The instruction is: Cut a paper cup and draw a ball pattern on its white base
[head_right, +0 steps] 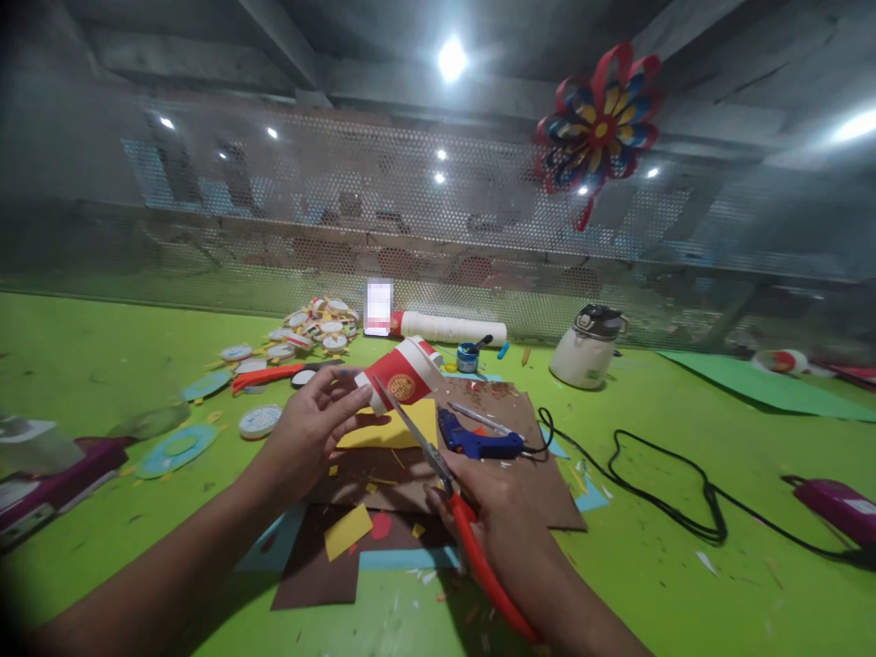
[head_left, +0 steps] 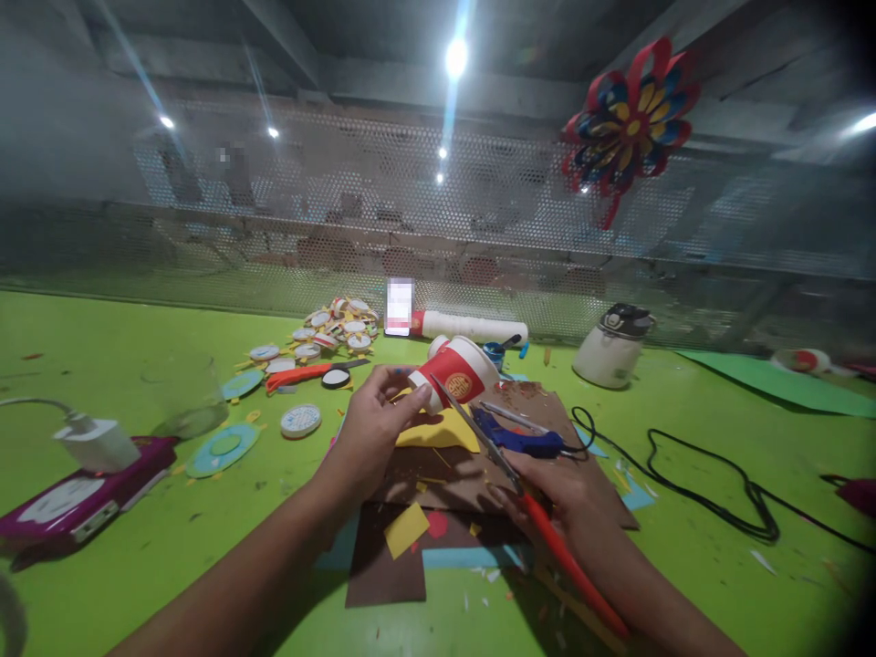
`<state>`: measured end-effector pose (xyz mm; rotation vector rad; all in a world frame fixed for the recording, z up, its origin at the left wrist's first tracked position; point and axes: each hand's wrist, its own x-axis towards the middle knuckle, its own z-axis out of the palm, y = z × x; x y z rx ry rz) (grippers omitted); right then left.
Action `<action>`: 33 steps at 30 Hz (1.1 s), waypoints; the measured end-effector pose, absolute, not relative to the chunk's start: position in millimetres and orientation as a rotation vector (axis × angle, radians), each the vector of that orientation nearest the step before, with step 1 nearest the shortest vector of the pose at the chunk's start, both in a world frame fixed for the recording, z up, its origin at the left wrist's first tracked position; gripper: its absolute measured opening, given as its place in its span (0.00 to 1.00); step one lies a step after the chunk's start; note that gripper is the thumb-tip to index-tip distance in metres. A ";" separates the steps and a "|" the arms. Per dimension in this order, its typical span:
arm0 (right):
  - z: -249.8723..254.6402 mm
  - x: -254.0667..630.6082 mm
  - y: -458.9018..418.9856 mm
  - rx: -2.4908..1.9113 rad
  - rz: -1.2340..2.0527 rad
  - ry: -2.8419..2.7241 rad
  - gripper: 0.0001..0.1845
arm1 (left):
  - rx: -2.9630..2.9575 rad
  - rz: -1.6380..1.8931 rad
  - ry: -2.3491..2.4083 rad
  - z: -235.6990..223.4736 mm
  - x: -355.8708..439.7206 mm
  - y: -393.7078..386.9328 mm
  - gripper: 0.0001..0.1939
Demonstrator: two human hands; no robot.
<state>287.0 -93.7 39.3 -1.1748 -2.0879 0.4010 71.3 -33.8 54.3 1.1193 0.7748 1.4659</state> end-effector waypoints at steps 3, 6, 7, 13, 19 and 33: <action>38.2 287.2 -90.8 -1.193 0.439 -2.100 0.18 | 1.159 1.485 0.780 53.3 70.2 -31.6 0.22; 40.4 286.3 -88.6 -1.216 0.519 -2.122 0.17 | 1.202 1.520 0.801 53.0 69.1 -30.2 0.22; 41.3 286.0 -88.2 -1.225 0.541 -2.121 0.17 | 1.216 1.529 0.810 53.2 69.1 -30.3 0.22; 40.3 286.7 -86.3 -1.230 0.607 -2.098 0.17 | 1.269 1.532 0.844 54.4 71.9 -33.2 0.24; 38.5 287.9 -87.5 -1.237 0.683 -2.080 0.19 | 1.265 1.524 0.860 54.0 72.8 -32.8 0.26; 31.1 282.1 -92.9 -1.199 0.550 -1.985 0.12 | 1.006 1.412 0.688 52.1 69.1 -26.5 0.19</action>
